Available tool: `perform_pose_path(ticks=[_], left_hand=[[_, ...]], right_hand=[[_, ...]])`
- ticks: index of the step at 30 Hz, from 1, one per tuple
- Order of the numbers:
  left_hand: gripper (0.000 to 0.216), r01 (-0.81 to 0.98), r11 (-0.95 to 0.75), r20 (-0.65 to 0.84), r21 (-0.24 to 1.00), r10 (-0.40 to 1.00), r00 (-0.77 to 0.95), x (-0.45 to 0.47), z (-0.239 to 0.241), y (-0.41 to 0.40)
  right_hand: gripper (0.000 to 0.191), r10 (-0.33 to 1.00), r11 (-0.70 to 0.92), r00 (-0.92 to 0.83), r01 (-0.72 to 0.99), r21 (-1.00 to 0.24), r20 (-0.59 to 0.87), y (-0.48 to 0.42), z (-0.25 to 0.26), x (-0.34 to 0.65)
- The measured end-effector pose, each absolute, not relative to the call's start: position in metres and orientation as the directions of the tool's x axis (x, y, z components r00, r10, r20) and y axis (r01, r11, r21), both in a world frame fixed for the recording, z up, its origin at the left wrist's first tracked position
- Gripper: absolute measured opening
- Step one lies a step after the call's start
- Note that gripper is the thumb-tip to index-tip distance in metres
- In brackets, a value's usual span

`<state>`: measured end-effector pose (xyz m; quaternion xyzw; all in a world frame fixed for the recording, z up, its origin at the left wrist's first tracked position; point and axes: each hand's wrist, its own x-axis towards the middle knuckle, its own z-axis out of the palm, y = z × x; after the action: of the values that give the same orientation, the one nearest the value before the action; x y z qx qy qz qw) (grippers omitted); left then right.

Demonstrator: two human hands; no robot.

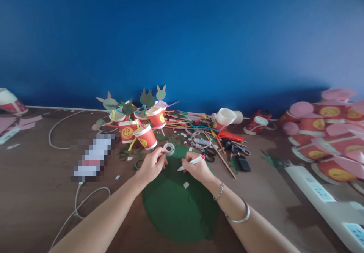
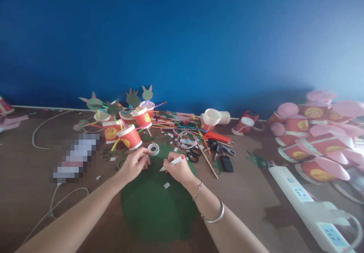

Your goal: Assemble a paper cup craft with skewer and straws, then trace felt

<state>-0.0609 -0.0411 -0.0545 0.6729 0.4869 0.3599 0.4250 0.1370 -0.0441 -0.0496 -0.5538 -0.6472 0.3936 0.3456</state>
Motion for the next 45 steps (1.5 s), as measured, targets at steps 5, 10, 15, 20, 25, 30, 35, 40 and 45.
perform_pose_path(ticks=[5, 10, 15, 20, 25, 30, 35, 40, 45], left_hand=[[0.017, 0.339, -0.163, 0.071, 0.927, 0.961, 0.267, -0.0605, -0.0549, -0.0411], [0.016, 0.334, -0.161, 0.069, 0.929, 0.96, 0.272, -0.0606, -0.0547, -0.0417], [0.017, 0.331, -0.158, 0.067, 0.93, 0.961, 0.269, -0.0608, -0.0544, -0.0415], [0.017, 0.334, -0.159, 0.067, 0.929, 0.96, 0.271, -0.0608, -0.0539, -0.0417], [0.017, 0.329, -0.159, 0.071, 0.931, 0.962, 0.265, -0.0605, -0.0539, -0.0419], [0.018, 0.329, -0.163, 0.076, 0.93, 0.962, 0.261, -0.0603, -0.0531, -0.0417], [0.018, 0.334, -0.162, 0.073, 0.929, 0.962, 0.261, -0.0604, -0.0529, -0.0417], [0.017, 0.34, -0.164, 0.073, 0.926, 0.962, 0.264, -0.0604, -0.0533, -0.0409], [0.018, 0.339, -0.166, 0.074, 0.926, 0.96, 0.27, -0.0604, -0.0525, -0.0412]], right_hand=[[0.024, 0.992, 0.07, -0.122, 0.467, -0.881, 0.015, -0.0426, -0.0525, 0.1384], [0.024, 0.991, 0.104, -0.128, 0.474, -0.874, 0.049, -0.0422, -0.0528, 0.1392], [0.023, 0.99, 0.087, -0.135, 0.432, -0.898, 0.031, -0.0431, -0.0529, 0.1388], [0.022, 0.988, 0.068, -0.156, 0.401, -0.913, 0.004, -0.0437, -0.0545, 0.1391], [0.023, 0.985, 0.072, -0.173, 0.405, -0.911, 0.0, -0.0443, -0.0544, 0.1394], [0.023, 0.981, 0.087, -0.192, 0.43, -0.899, 0.003, -0.0453, -0.0534, 0.1392], [0.024, 0.978, 0.095, -0.209, 0.436, -0.895, 0.002, -0.046, -0.0535, 0.1387], [0.024, 0.982, 0.097, -0.189, 0.444, -0.891, 0.013, -0.0462, -0.0524, 0.1384], [0.023, 0.987, 0.083, -0.16, 0.417, -0.905, 0.017, -0.0452, -0.0524, 0.1382]])
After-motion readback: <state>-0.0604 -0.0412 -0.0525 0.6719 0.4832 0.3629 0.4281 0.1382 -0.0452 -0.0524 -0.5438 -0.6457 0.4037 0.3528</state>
